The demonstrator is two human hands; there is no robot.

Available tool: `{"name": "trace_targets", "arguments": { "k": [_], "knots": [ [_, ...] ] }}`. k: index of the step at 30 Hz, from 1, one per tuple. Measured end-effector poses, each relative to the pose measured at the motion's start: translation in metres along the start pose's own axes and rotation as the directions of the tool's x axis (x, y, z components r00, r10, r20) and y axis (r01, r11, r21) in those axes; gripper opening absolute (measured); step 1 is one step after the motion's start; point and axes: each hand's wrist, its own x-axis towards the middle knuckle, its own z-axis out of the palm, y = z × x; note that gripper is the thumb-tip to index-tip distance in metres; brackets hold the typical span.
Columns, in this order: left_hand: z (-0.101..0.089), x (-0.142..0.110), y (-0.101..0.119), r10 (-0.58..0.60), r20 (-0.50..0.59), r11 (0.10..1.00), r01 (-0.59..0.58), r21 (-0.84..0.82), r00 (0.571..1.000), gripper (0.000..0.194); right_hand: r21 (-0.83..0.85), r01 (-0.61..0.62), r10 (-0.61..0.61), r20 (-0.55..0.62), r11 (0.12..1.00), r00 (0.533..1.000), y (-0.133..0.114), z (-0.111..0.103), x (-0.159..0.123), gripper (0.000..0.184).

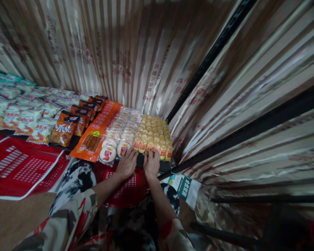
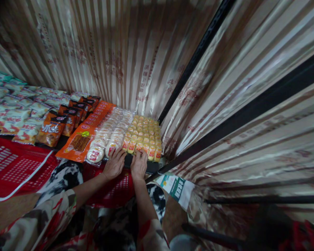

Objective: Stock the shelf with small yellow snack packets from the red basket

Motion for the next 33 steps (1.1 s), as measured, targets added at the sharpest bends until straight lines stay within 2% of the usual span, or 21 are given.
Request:
{"name": "trace_targets", "arguments": {
  "k": [14,20,24,28,33],
  "knots": [
    [-0.001,0.000,0.000,0.023,-0.016,1.000,-0.023,0.005,1.000,0.036,0.103,0.091,-0.088,-0.029,0.991,0.996,0.014,0.008,-0.002,0.024],
    [0.001,-0.001,-0.001,0.042,-0.014,0.999,-0.042,0.020,0.999,0.037,0.162,0.090,-0.080,-0.072,0.983,0.994,0.013,0.006,-0.007,0.027],
    [0.001,-0.001,0.003,0.010,0.002,0.998,-0.010,0.065,1.000,0.037,0.155,0.096,-0.086,-0.071,0.983,0.994,0.009,0.001,-0.014,0.027],
    [-0.014,-0.010,0.010,-0.005,-0.002,0.998,0.005,0.069,1.000,0.038,0.141,0.131,-0.124,-0.059,0.981,0.991,0.001,-0.003,-0.022,0.028],
    [-0.041,-0.046,0.006,-0.204,-0.079,0.977,0.209,0.053,0.976,0.040,0.178,0.223,-0.225,-0.008,0.958,0.974,-0.023,0.001,-0.030,0.030]
  ]
}}
